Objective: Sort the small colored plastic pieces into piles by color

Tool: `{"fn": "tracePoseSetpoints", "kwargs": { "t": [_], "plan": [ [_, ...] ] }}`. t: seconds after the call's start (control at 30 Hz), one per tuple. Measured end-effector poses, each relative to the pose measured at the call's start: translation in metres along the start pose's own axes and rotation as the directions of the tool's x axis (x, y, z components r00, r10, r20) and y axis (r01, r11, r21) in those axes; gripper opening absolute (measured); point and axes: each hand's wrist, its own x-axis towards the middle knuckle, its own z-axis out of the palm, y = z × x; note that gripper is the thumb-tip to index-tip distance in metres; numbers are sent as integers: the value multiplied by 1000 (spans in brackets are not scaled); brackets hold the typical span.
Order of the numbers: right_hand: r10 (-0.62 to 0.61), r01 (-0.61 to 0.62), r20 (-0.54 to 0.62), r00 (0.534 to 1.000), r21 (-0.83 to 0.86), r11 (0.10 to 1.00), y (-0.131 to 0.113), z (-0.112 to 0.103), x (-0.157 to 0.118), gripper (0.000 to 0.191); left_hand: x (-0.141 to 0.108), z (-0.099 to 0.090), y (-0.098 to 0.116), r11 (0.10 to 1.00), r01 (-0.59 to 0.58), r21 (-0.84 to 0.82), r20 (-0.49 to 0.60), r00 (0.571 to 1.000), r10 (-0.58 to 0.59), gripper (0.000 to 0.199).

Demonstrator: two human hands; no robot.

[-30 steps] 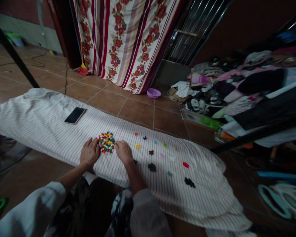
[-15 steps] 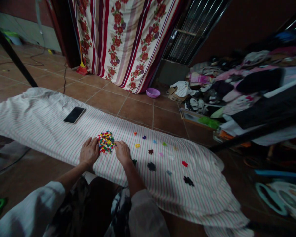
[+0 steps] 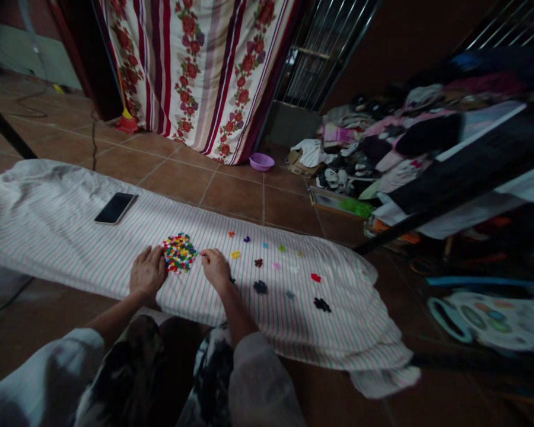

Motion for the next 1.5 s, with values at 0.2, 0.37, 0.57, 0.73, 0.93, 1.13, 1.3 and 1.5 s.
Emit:
{"fn": "tracePoseSetpoints", "kwargs": {
  "t": [0.2, 0.37, 0.57, 0.73, 0.93, 1.13, 1.3, 1.5],
  "plan": [
    [148, -140, 13, 989, 417, 898, 24, -12, -10, 26, 1, -1, 0, 999, 9, -34, 10, 1000, -9, 47],
    [226, -180, 1, 974, 613, 770, 35, -24, -22, 33, 1, -1, -1, 1000, 10, -22, 17, 1000, -10, 48],
    [284, -182, -97, 954, 567, 803, 49, -43, -41, 30, 0, -2, -2, 1000, 7, -13, 25, 1000, -6, 48],
    [236, -131, -215, 948, 413, 901, 61, -58, -59, 29, 0, -2, -3, 1000, 3, 5, 28, 1000, -3, 48],
    [124, -101, -400, 908, 78, 992, 82, -89, -83, 31, 1, -5, -1, 1000, -6, 18, 56, 998, 5, 47],
    [156, -163, -476, 866, 27, 986, 104, -107, -104, 33, 1, -6, -1, 1000, 5, 13, 62, 998, -6, 46],
    [154, -187, -444, 883, -32, 982, 107, -105, -112, 33, 0, -3, -2, 1000, -4, 19, 48, 999, 3, 47],
    [153, -202, -412, 898, -76, 977, 103, -100, -115, 34, 1, -4, -1, 999, 8, 31, 43, 999, -10, 47]
  ]
}}
